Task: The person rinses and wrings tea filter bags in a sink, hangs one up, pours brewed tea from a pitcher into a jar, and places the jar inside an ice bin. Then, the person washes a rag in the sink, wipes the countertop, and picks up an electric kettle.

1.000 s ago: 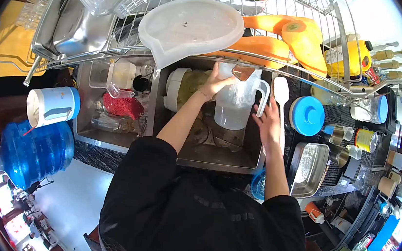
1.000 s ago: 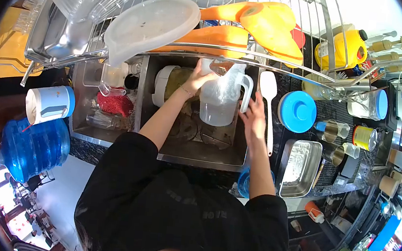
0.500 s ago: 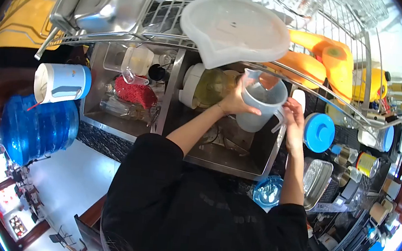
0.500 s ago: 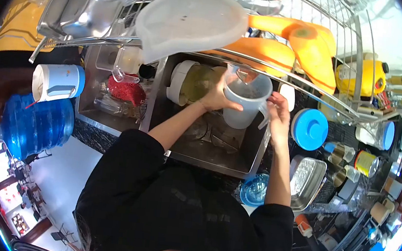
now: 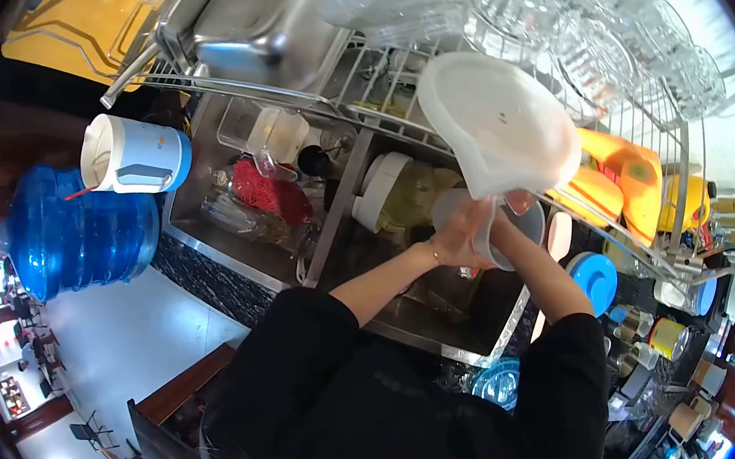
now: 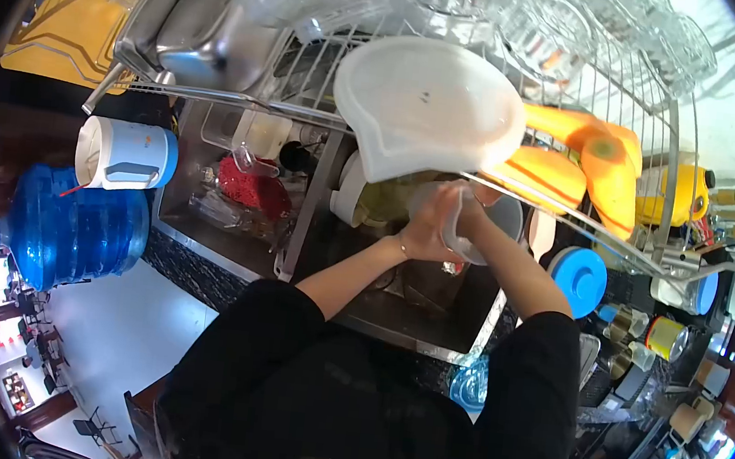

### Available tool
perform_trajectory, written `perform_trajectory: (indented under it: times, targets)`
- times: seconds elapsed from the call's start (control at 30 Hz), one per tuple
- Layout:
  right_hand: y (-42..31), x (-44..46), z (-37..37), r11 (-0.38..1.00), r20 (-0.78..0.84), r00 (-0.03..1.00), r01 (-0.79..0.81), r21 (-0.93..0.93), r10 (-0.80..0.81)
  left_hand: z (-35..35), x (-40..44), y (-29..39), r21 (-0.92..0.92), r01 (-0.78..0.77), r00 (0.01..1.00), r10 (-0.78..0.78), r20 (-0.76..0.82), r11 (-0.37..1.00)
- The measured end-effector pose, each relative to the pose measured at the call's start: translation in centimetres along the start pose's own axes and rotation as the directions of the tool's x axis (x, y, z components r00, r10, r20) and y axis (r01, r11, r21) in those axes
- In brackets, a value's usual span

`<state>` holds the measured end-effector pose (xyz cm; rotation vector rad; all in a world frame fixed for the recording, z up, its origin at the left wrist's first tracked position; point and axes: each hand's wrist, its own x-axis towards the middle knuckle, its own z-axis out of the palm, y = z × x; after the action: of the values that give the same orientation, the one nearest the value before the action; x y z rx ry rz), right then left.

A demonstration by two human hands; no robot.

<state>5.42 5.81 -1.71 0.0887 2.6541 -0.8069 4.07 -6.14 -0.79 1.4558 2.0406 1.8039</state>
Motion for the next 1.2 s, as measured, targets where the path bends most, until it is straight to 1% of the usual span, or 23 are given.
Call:
perform_trajectory:
  times: [0.1, 0.13, 0.2, 0.37, 0.43, 0.5, 0.57, 0.63, 0.7, 0.77, 0.8, 0.87, 0.9, 0.93, 1.0, 1.03, 1.07, 1.1, 1.13, 1.2]
  targets:
    - [-0.1, -0.8, 1.6, 0.999, -0.045, 0.999, 0.022, -0.023, -0.023, 0.5, 0.4, 0.1, -0.013, -0.088, 0.994, 0.087, -0.061, 0.996]
    - [-0.3, -1.5, 2.0, 0.999, -0.056, 0.998, 0.033, -0.027, -0.035, 0.4, 0.9, 0.6, -0.015, -0.089, 0.994, 0.088, -0.07, 0.996]
    - [-0.5, -2.7, 2.5, 0.999, -0.068, 0.997, 0.045, -0.023, -0.046, -0.2, 1.3, 1.6, 0.018, -0.114, 0.993, 0.114, 0.037, 0.993]
    - [0.7, -1.1, 1.3, 0.999, -0.017, 0.999, 0.032, 0.003, -0.032, -0.4, -0.1, 0.2, -0.022, -0.038, 0.998, 0.039, 0.057, 0.999]
    - [0.9, -0.9, 0.1, 0.998, 0.051, 0.998, 0.04, 0.051, -0.042, -0.5, 0.3, -0.1, -0.07, -0.021, 0.998, 0.025, 0.054, 0.997]
    - [0.9, -1.5, -2.0, 0.991, 0.18, 0.982, 0.037, 0.128, -0.059, -0.9, 1.1, -0.6, -0.129, 0.021, 0.999, -0.015, 0.047, 0.991]
    - [1.1, -2.8, -4.0, 0.981, 0.267, 0.961, 0.024, 0.194, -0.076, -1.2, 1.8, -0.3, -0.164, 0.032, 0.998, -0.023, 0.055, 0.986]
    - [1.3, -4.0, -5.7, 0.973, 0.285, 0.955, 0.011, 0.229, -0.078, -1.1, 2.7, 0.5, -0.235, 0.122, 0.988, -0.094, 0.126, 0.964]
    - [1.4, -5.2, -7.3, 0.962, 0.258, 0.964, -0.008, 0.273, -0.065, -1.5, 3.0, 1.2, -0.289, 0.226, 0.964, -0.17, 0.206, 0.93]
    - [1.7, -6.0, -8.7, 0.95, 0.224, 0.973, -0.022, 0.312, -0.051, -1.7, 2.8, 0.1, -0.273, 0.358, 0.923, -0.295, 0.246, 0.893]
    - [1.7, -6.4, -9.1, 0.942, 0.204, 0.978, -0.027, 0.335, -0.044, -1.8, 2.5, -0.4, -0.275, 0.361, 0.921, -0.296, 0.252, 0.891]
    - [1.6, -7.0, -9.5, 0.926, 0.151, 0.988, -0.023, 0.378, -0.038, -2.5, 2.3, -1.3, -0.321, 0.459, 0.885, -0.391, 0.254, 0.829]
    - [1.4, -7.3, -9.4, 0.915, 0.115, 0.993, -0.012, 0.402, -0.038, -2.7, 1.9, -1.8, -0.318, 0.462, 0.882, -0.393, 0.26, 0.828]
    - [1.4, -7.5, -9.1, 0.902, 0.084, 0.996, -0.012, 0.432, -0.026, -2.8, 1.2, -2.4, -0.448, 0.551, 0.835, -0.457, 0.307, 0.705]
    - [1.6, -7.6, -8.5, 0.856, 0.024, 1.0, -0.011, 0.517, -0.001, -2.9, -0.1, -3.4, -0.646, 0.661, 0.726, -0.543, 0.422, 0.382]
    - [1.9, -7.7, -8.1, 0.812, -0.01, 1.0, -0.012, 0.583, 0.022, -3.2, -0.2, -3.2, -0.705, 0.681, 0.667, -0.563, 0.488, 0.195]
    - [2.2, -7.2, -7.3, 0.76, -0.019, 0.999, -0.019, 0.65, 0.041, -3.4, -0.5, -2.9, -0.702, 0.685, 0.662, -0.567, 0.49, 0.194]
    - [2.5, -6.7, -6.5, 0.701, -0.028, 0.998, -0.023, 0.712, 0.061, -3.7, -1.1, -2.4, -0.749, 0.662, 0.617, -0.556, 0.557, -0.015]
    - [3.0, -5.9, -5.4, 0.575, -0.043, 0.994, -0.025, 0.818, 0.104, -4.0, -1.4, -1.5, -0.758, 0.613, 0.577, -0.528, 0.623, -0.224]
    - [3.3, -4.5, -4.0, 0.279, -0.053, 0.98, -0.004, 0.96, 0.194, -4.5, -2.1, -0.1, -0.667, 0.442, 0.524, -0.431, 0.735, -0.6]
